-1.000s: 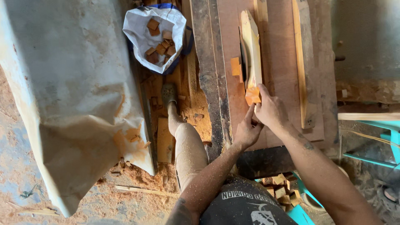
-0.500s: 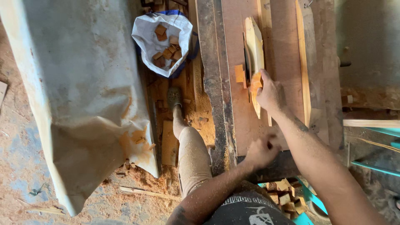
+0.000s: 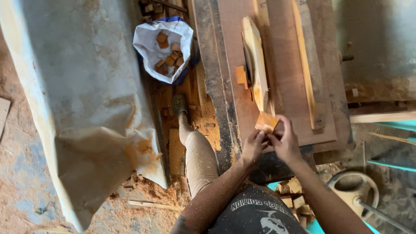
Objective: The person uses a table saw to cut small rectangular blocks of wood from a larger plank. They feed the wood into the saw blade, cut off a piece, and then place the finished block into a white bag. The process is repeated multiple times throughout the clip.
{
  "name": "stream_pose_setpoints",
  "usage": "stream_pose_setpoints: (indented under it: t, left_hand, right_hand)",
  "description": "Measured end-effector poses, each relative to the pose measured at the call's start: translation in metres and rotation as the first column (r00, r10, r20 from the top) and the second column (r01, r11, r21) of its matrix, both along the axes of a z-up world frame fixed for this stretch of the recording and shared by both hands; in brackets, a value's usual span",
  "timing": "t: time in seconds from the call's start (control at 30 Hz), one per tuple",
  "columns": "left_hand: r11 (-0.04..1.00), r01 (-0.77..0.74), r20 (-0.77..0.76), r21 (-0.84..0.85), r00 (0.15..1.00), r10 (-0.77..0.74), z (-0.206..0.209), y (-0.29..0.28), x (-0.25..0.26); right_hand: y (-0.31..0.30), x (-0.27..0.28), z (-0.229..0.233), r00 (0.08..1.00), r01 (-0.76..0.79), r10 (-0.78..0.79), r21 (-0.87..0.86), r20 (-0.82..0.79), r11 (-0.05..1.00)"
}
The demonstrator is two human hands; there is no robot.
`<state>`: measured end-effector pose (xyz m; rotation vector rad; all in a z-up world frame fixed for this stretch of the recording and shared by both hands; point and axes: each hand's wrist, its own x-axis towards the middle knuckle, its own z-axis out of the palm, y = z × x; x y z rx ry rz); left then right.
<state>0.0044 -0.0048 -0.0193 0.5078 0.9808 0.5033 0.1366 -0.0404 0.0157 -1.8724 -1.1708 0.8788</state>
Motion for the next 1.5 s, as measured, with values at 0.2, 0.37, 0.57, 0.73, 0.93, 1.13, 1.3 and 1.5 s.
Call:
stream_pose_setpoints:
  t: [0.2,0.37,0.57,0.73,0.93,1.13,1.3,1.5]
  left_hand:
    - [0.997,-0.049,0.122,-0.056,0.991,0.055,-0.004,0.025,-0.011]
    - [0.952,0.185,0.128,0.243,0.967,-0.221,-0.021,0.049,-0.028]
    - [0.87,0.269,-0.207,0.413,0.958,-0.198,-0.022,0.063,-0.027]
    - [0.833,0.406,-0.592,0.376,0.797,-0.122,0.003,0.043,-0.011]
    - [0.767,0.416,-0.511,0.489,0.849,-0.135,0.014,0.035,0.011]
    - [0.782,0.494,-0.524,0.381,0.812,-0.257,0.003,0.043,0.022]
    - [0.754,0.514,-0.541,0.408,0.802,-0.254,0.008,0.07,0.025]
    - [0.809,0.513,-0.541,0.285,0.783,-0.306,0.047,0.068,0.033]
  right_hand:
    - [-0.006,0.02,0.008,0.977,-0.099,0.091,0.034,0.192,0.994]
    - [0.033,0.041,0.053,0.911,-0.393,0.345,-0.218,-0.227,0.894]
    - [0.069,0.027,0.07,0.926,-0.303,0.378,-0.638,-0.021,0.708]
    - [0.091,0.018,0.034,0.861,-0.286,0.339,-0.191,0.38,0.939]
    - [0.107,0.003,0.028,0.819,-0.147,0.369,-0.462,0.438,0.875]
    - [0.12,0.0,0.035,0.788,-0.135,0.339,-0.393,0.514,0.909]
    - [0.139,0.007,0.023,0.825,-0.116,0.281,-0.34,0.49,0.933]
    - [0.16,0.013,0.01,0.832,-0.139,0.224,-0.2,0.508,0.97]
